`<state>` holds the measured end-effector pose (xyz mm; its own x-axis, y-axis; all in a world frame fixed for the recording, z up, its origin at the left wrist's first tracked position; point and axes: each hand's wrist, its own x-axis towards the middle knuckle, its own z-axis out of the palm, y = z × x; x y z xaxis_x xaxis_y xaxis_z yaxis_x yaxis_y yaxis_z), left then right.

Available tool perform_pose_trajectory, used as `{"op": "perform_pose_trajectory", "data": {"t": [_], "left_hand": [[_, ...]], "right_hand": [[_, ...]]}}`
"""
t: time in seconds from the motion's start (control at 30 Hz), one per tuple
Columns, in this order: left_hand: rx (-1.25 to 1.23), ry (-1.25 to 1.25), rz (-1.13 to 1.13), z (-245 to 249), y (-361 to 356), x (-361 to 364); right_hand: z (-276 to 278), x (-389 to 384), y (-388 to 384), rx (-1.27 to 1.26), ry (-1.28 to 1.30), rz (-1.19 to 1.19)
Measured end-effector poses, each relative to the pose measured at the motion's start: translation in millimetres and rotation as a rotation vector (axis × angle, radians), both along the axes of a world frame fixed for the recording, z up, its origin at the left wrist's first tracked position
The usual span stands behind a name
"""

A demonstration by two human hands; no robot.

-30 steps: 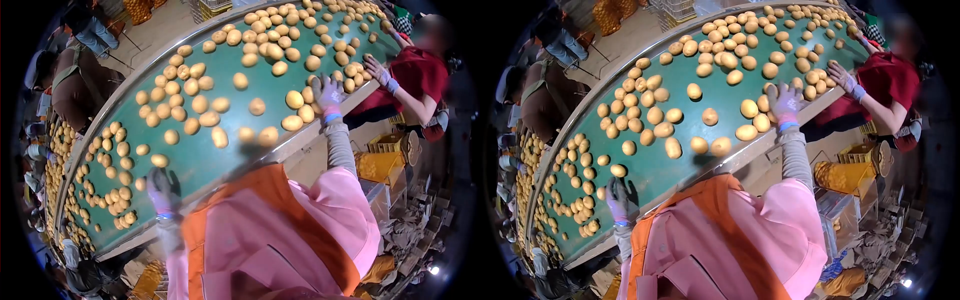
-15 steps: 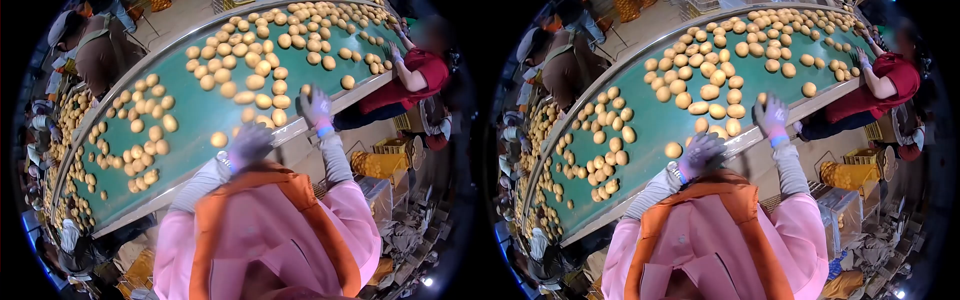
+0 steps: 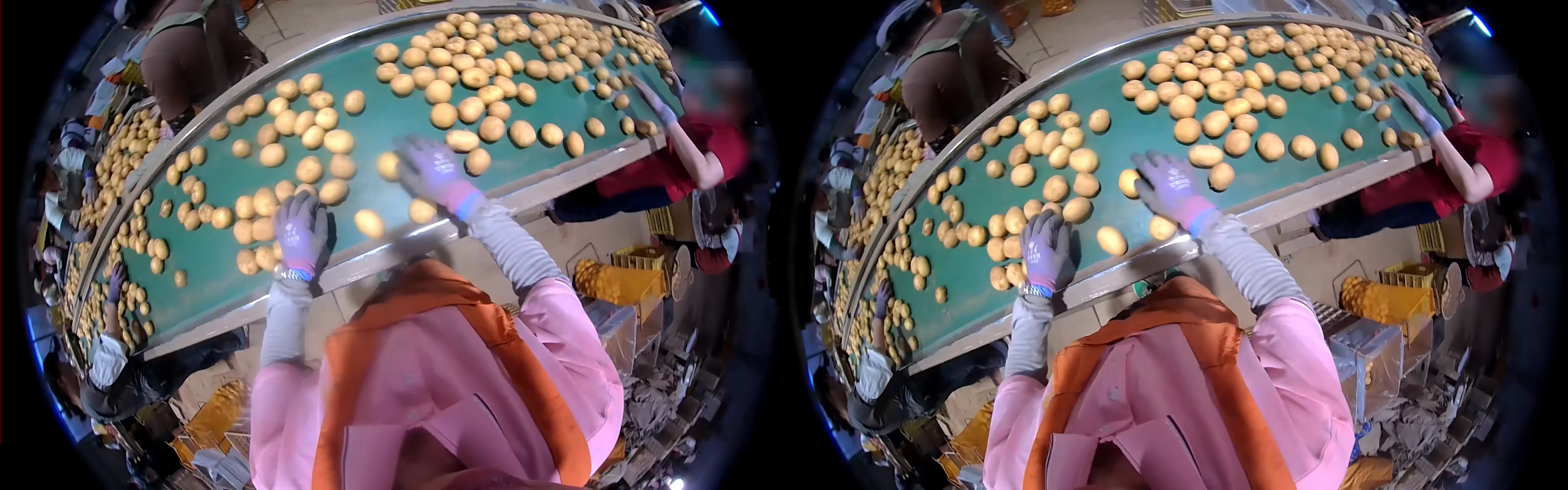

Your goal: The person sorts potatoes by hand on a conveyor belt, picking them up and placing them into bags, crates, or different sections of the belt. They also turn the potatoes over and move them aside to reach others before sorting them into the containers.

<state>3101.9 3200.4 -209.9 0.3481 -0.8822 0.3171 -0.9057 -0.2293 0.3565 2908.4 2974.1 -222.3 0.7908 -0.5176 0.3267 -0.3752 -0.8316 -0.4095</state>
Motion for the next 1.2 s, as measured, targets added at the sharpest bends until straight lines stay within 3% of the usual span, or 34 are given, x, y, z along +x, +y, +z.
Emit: {"op": "perform_pose_trajectory", "data": {"t": [0.03,0.07,0.1,0.27,0.33,0.37,0.43,0.47,0.53,0.6,0.7,0.77,0.87,0.93,1.03,1.07,1.13,1.17,1.2], "left_hand": [[0.014,0.127,0.047,-3.0,11.5,1.6],[0.022,0.256,0.099,-8.1,23.1,0.1],[-0.023,0.165,0.159,-15.4,33.7,-7.1],[-0.070,0.039,0.224,-34.3,73.5,-8.9],[-0.099,0.059,0.271,-36.8,81.6,-2.3],[-0.119,0.102,0.285,-36.9,84.8,1.4],[-0.133,0.186,0.294,-28.6,91.3,4.8],[-0.139,0.195,0.297,-30.2,96.7,6.4],[-0.119,0.143,0.296,-33.5,106.0,15.0],[-0.120,0.136,0.289,-38.0,116.6,25.2],[-0.076,0.103,0.288,-36.2,130.2,34.9],[-0.070,0.117,0.269,-34.5,138.8,41.3],[-0.093,0.141,0.256,-39.4,147.3,52.4],[-0.028,0.174,0.287,-37.0,156.7,58.4],[-0.050,0.188,0.291,-44.4,167.1,71.0],[-0.059,0.207,0.299,-50.6,171.1,75.6],[-0.059,0.187,0.312,-52.7,164.3,88.9],[-0.125,-0.037,0.114,-45.7,150.2,94.8],[-0.188,-0.258,-0.090,-38.0,131.5,98.0]], "right_hand": [[-0.6,17.1,8.9,0.000,-0.013,0.018],[-0.9,32.7,18.9,0.120,0.172,0.099],[-1.4,46.9,25.9,0.233,0.362,0.183],[4.4,87.8,35.1,0.283,0.544,0.420],[19.2,79.3,33.0,1.275,0.172,0.252],[24.9,72.1,30.7,1.274,0.182,0.259],[34.1,55.7,29.7,1.867,-0.328,0.323],[36.6,51.4,35.7,1.862,-0.317,0.319],[41.3,47.8,45.3,1.216,-0.318,0.344],[30.3,53.9,45.7,1.167,-0.355,0.340],[20.6,61.4,52.7,1.260,-0.761,0.627],[20.8,59.5,63.4,1.087,-0.164,0.039],[-20.3,53.7,63.6,1.266,-0.159,0.108],[-20.9,53.4,75.7,1.182,-0.186,0.098],[-34.1,67.9,84.4,0.927,-0.557,0.186],[-36.9,70.6,83.5,0.925,-0.560,0.182],[-42.4,74.7,75.9,1.559,-0.678,0.000],[-44.6,77.7,71.4,1.872,-0.774,-0.132],[-45.9,82.0,68.8,1.874,-0.780,-0.139]]}}
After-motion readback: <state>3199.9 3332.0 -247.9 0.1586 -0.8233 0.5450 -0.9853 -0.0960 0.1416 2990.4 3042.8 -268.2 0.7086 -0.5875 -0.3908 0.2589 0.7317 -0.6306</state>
